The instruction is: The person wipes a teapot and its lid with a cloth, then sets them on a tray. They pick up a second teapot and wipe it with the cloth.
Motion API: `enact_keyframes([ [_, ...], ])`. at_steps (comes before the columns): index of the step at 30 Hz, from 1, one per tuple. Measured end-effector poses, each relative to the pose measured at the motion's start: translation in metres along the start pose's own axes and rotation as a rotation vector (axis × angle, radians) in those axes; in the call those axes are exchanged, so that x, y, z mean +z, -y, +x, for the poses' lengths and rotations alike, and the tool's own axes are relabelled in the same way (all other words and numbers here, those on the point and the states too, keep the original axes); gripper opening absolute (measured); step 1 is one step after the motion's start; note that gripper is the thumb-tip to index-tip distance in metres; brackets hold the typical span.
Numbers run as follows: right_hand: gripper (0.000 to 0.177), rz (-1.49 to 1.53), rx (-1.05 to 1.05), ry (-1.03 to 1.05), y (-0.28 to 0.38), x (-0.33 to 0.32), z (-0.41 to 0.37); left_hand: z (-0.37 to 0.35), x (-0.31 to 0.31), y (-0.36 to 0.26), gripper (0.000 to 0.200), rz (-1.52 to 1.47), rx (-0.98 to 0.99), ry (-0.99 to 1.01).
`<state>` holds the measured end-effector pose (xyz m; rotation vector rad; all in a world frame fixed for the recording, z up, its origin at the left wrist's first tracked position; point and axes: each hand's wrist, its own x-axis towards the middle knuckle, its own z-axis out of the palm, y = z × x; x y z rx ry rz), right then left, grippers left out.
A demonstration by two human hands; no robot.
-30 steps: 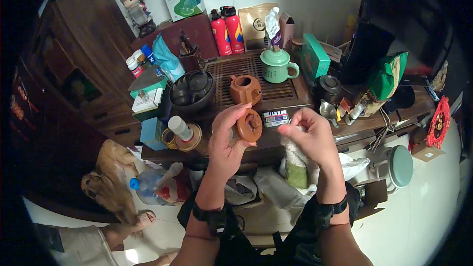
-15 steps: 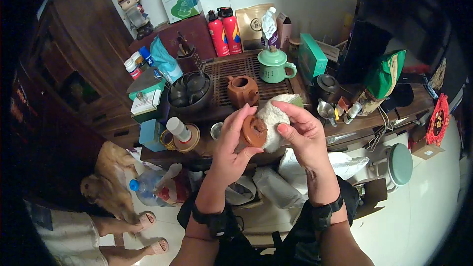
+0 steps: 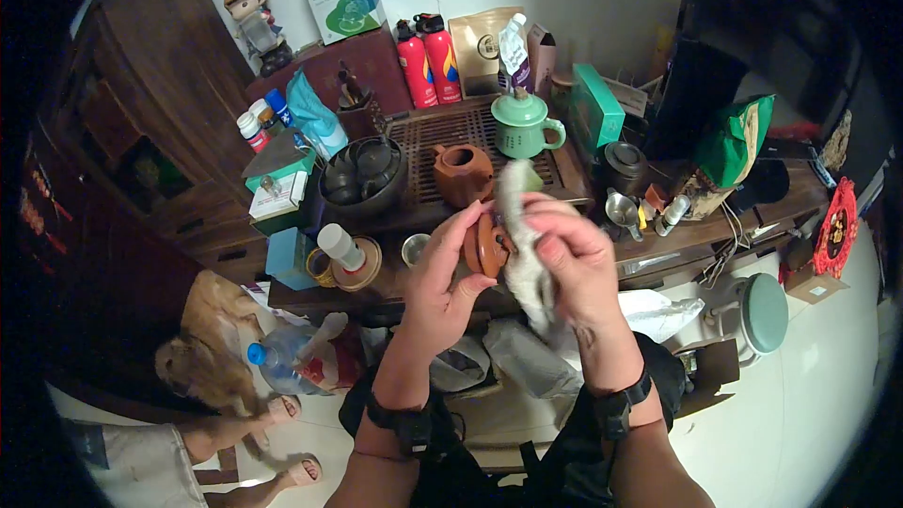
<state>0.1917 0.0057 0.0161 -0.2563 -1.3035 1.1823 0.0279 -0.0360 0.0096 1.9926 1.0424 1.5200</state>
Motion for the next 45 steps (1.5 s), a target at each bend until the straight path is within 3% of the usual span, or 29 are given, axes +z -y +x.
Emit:
enact_keyframes([
  [2, 0.021, 0.026, 0.070, 0.134, -0.001, 0.004, -0.002, -0.001, 0.004, -0.006, 0.066, 0.030, -0.026, -0.005],
  [7, 0.024, 0.133, 0.228, 0.078, -0.002, 0.002, -0.001, 0.000, 0.010, -0.015, 0.067, 0.088, -0.045, -0.035],
  [10, 0.021, 0.326, 0.432, -0.018, 0.001, 0.005, -0.001, 0.005, 0.003, -0.016, 0.067, 0.232, -0.006, -0.010],
  [15, 0.015, 0.166, 0.525, -0.070, 0.006, -0.004, 0.000, 0.007, 0.001, -0.017, 0.065, 0.346, 0.029, 0.042],
  [19, 0.013, -0.127, 0.293, 0.025, 0.001, -0.009, -0.001, 0.004, -0.002, -0.013, 0.063, 0.224, -0.008, 0.056],
  [22, 0.014, -0.130, 0.251, 0.042, 0.002, -0.008, 0.000, 0.002, -0.002, -0.008, 0.061, 0.126, -0.042, 0.054],
  [25, 0.014, -0.143, 0.184, 0.071, -0.004, -0.010, 0.000, -0.003, -0.001, 0.004, 0.060, -0.261, -0.134, 0.062],
  [28, 0.015, -0.176, 0.093, 0.084, -0.006, -0.006, 0.000, -0.002, -0.002, 0.004, 0.062, -0.427, -0.110, 0.085],
  [31, 0.014, 0.064, 0.339, -0.098, -0.004, -0.003, 0.000, 0.001, -0.002, 0.003, 0.064, -0.454, -0.093, 0.096],
  [34, 0.016, 0.062, 0.255, -0.134, 0.002, -0.002, -0.002, 0.003, -0.001, 0.002, 0.062, -0.442, -0.066, 0.062],
  [36, 0.017, -0.236, -0.014, 0.009, 0.004, 0.002, 0.000, 0.000, -0.001, 0.006, 0.060, -0.316, -0.089, 0.031],
  [38, 0.016, -0.324, -0.023, 0.064, 0.009, 0.007, -0.001, -0.001, -0.003, 0.006, 0.059, -0.153, -0.085, 0.032],
  [40, 0.015, -0.271, 0.094, 0.050, 0.012, 0.007, -0.001, 0.002, -0.008, -0.003, 0.058, 0.051, -0.056, 0.061],
  [42, 0.014, -0.144, 0.218, 0.059, 0.008, 0.000, 0.001, 0.003, -0.009, -0.011, 0.060, 0.081, -0.055, 0.105],
  [44, 0.013, -0.153, 0.182, 0.086, 0.005, -0.005, 0.001, 0.005, -0.010, -0.015, 0.063, 0.121, -0.018, 0.129],
  [45, 0.013, -0.066, 0.289, 0.056, 0.004, -0.006, -0.001, 0.005, -0.010, -0.019, 0.064, 0.117, -0.014, 0.145],
])
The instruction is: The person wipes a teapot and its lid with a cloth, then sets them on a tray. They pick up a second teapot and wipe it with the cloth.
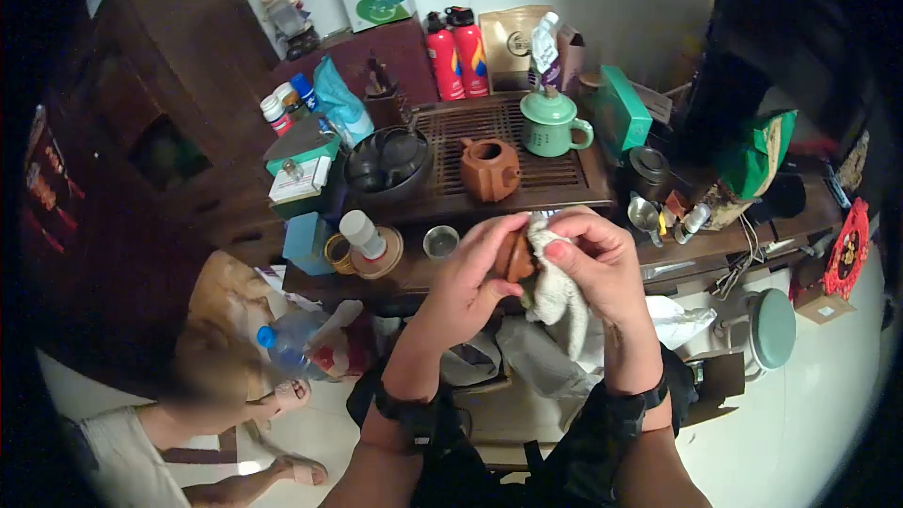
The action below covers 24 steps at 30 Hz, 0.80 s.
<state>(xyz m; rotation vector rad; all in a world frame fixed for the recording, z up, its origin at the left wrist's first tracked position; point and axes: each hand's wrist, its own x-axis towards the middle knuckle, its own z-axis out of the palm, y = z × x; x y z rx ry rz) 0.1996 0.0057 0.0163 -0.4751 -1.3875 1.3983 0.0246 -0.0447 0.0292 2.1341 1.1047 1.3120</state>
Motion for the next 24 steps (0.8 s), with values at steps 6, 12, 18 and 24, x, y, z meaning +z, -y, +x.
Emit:
enact_keyframes([
  [6, 0.014, -0.018, 0.068, -0.066, 0.002, 0.007, -0.001, -0.003, 0.002, 0.005, 0.066, -0.121, -0.038, 0.022],
  [12, 0.013, -0.175, -0.049, -0.223, -0.003, 0.011, 0.004, -0.003, 0.005, 0.020, 0.064, -0.352, -0.021, 0.002],
  [18, 0.020, -0.059, -0.209, -0.133, 0.001, 0.013, 0.000, 0.000, -0.003, 0.022, 0.063, -0.393, 0.038, -0.006],
  [24, 0.021, 0.061, -0.199, -0.099, 0.003, 0.018, -0.001, -0.003, -0.002, 0.029, 0.062, -0.397, 0.060, -0.009],
])
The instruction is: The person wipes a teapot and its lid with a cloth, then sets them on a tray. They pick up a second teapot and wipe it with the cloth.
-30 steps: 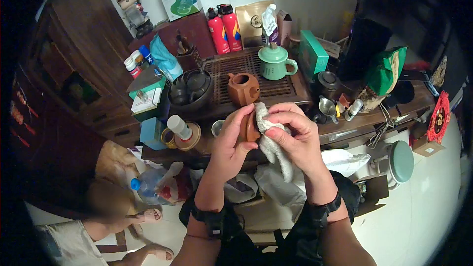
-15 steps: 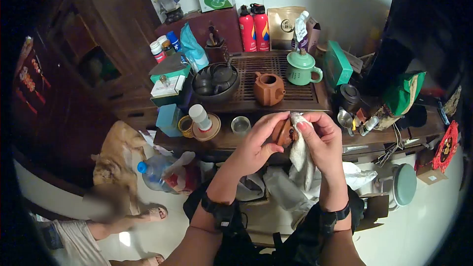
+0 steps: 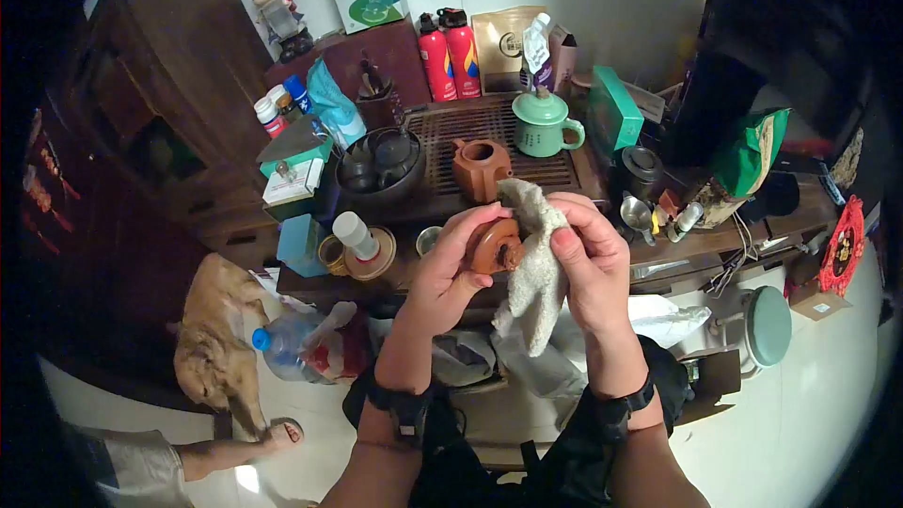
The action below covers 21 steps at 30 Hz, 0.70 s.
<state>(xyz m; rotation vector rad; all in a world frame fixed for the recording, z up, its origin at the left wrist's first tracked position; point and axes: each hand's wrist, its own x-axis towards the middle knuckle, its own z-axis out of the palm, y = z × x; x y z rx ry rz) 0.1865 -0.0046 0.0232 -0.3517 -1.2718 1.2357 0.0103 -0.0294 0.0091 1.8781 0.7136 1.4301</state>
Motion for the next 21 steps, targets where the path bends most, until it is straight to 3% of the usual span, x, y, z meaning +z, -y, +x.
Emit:
enact_keyframes([
  [3, 0.020, -0.250, -0.151, 0.099, 0.003, -0.001, 0.000, -0.004, 0.003, 0.000, 0.059, -0.048, -0.039, -0.053],
  [7, 0.018, -0.395, -0.195, 0.198, 0.009, 0.004, 0.002, -0.008, 0.004, 0.005, 0.057, -0.039, -0.008, -0.060],
  [21, 0.011, -0.270, -0.014, 0.056, -0.018, -0.006, 0.006, -0.001, 0.012, 0.003, 0.056, -0.073, -0.088, -0.049],
])
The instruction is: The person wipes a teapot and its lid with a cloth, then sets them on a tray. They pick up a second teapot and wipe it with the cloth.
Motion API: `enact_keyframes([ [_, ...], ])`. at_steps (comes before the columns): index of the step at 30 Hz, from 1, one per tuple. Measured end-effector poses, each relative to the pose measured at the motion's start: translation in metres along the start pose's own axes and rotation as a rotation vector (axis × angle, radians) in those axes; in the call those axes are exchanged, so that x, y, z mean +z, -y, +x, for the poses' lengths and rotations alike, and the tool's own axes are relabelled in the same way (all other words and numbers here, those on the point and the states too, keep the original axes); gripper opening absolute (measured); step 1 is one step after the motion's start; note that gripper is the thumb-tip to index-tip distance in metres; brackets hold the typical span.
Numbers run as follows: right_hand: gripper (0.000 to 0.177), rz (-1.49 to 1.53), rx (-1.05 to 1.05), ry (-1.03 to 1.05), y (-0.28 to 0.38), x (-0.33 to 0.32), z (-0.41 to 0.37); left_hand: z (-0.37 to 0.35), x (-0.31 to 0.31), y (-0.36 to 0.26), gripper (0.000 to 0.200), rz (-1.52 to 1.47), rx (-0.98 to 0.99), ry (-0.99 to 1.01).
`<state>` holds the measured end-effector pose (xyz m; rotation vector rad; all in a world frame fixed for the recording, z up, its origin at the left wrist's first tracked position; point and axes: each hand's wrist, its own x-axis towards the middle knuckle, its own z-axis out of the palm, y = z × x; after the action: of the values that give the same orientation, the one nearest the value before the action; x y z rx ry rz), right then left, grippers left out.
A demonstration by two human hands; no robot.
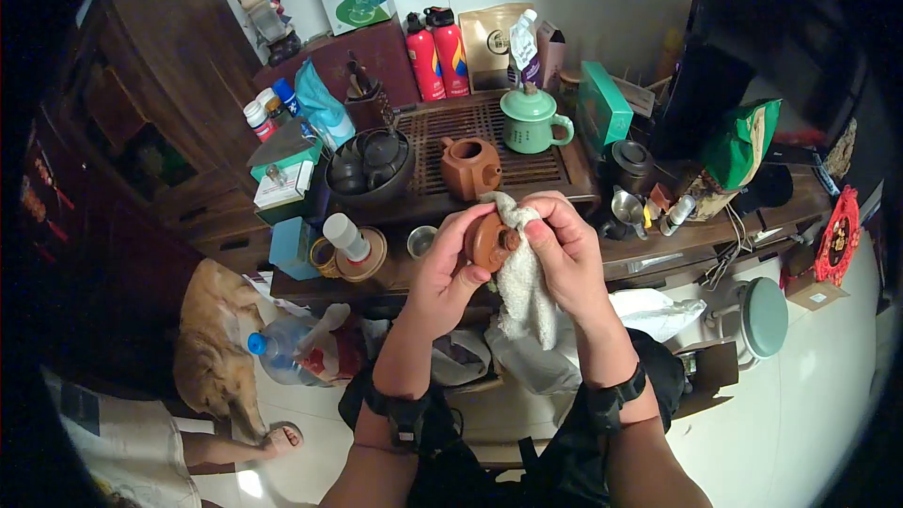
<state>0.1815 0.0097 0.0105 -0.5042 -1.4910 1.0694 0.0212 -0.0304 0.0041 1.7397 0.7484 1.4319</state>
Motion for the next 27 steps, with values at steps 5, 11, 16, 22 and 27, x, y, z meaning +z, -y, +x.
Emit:
enact_keyframes([
  [5, 0.022, -0.151, -0.098, -0.061, 0.001, 0.014, -0.005, 0.000, 0.012, 0.004, 0.061, -0.172, -0.002, -0.191],
  [11, 0.021, -0.106, -0.010, -0.092, 0.003, 0.026, -0.012, -0.003, 0.019, 0.012, 0.062, -0.171, 0.044, -0.340],
  [16, 0.019, -0.139, -0.022, -0.056, -0.001, 0.031, -0.019, -0.001, 0.018, 0.018, 0.061, -0.103, 0.149, -0.473],
  [22, 0.020, -0.115, -0.042, -0.003, 0.007, 0.033, -0.022, 0.005, 0.006, 0.011, 0.057, -0.181, 0.202, -0.472],
  [27, 0.024, -0.365, -0.182, 0.048, 0.030, 0.028, -0.016, 0.006, 0.007, 0.010, 0.053, -0.046, 0.255, -0.410],
])
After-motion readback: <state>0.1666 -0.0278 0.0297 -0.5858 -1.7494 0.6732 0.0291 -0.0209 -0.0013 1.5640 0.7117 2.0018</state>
